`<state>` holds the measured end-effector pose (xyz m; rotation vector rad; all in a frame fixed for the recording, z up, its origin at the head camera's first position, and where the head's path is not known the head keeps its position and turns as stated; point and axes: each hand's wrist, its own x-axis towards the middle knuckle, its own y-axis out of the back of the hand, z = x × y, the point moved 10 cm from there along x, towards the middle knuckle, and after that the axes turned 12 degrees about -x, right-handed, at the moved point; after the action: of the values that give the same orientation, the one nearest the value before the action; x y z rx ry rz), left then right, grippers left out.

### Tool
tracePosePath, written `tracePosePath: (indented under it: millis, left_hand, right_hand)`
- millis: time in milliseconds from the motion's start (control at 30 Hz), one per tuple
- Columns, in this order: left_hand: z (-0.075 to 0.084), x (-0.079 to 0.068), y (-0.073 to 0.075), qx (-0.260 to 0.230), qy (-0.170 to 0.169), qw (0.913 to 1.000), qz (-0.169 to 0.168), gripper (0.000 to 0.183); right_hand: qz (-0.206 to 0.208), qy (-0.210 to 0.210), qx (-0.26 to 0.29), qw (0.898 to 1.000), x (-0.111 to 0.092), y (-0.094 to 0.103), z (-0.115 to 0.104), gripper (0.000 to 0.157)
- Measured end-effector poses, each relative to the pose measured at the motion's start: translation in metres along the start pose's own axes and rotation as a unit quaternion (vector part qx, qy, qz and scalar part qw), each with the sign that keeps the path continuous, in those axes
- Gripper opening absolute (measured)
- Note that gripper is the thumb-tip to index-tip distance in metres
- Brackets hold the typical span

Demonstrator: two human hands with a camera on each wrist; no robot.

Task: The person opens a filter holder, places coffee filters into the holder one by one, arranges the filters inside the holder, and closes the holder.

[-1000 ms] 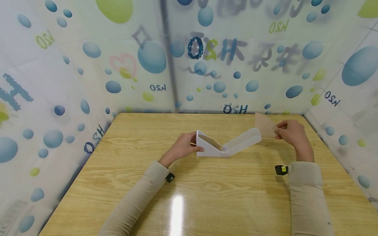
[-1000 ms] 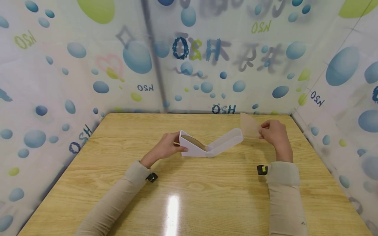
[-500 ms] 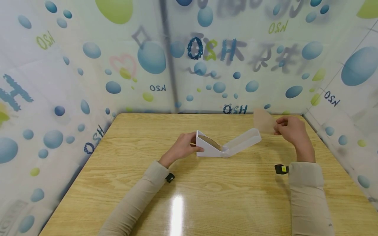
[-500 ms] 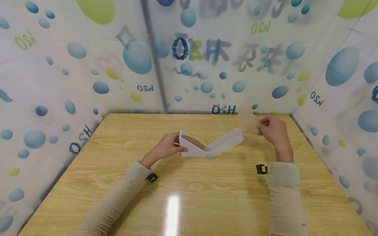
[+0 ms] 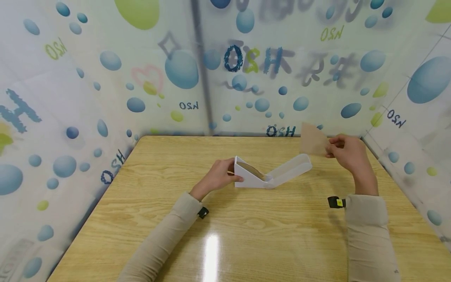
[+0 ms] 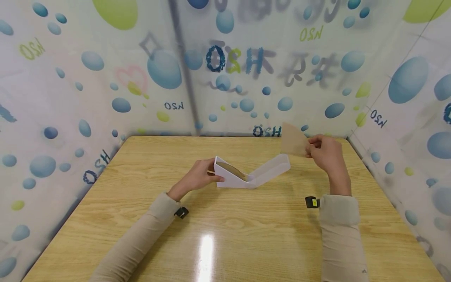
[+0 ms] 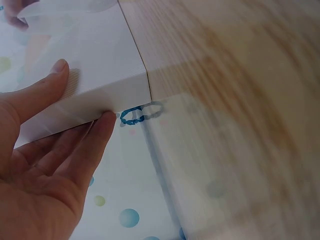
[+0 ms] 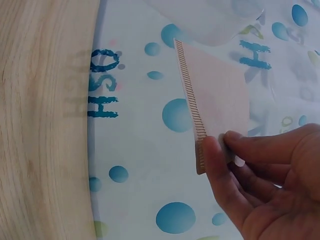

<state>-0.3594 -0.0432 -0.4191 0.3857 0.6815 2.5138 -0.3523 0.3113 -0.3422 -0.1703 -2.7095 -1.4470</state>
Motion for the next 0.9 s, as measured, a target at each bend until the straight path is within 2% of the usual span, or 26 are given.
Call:
tracePosePath:
  millis: [567, 900]
  left_hand:
    - [-0.001, 0.000, 0.000, -0.014, -0.002, 0.9999, 0.001, 0.038]
    - [0.000, -0.001, 0.000, -0.007, -0.005, 1.0000, 0.003, 0.037]
  right_hand:
    - [0.042, 0.031, -0.001, 0.999, -0.010, 0.013, -0.021, 0.035]
    - [0.045, 0.069, 0.035, 0.996, -0.017, 0.014, -0.040, 0.033]
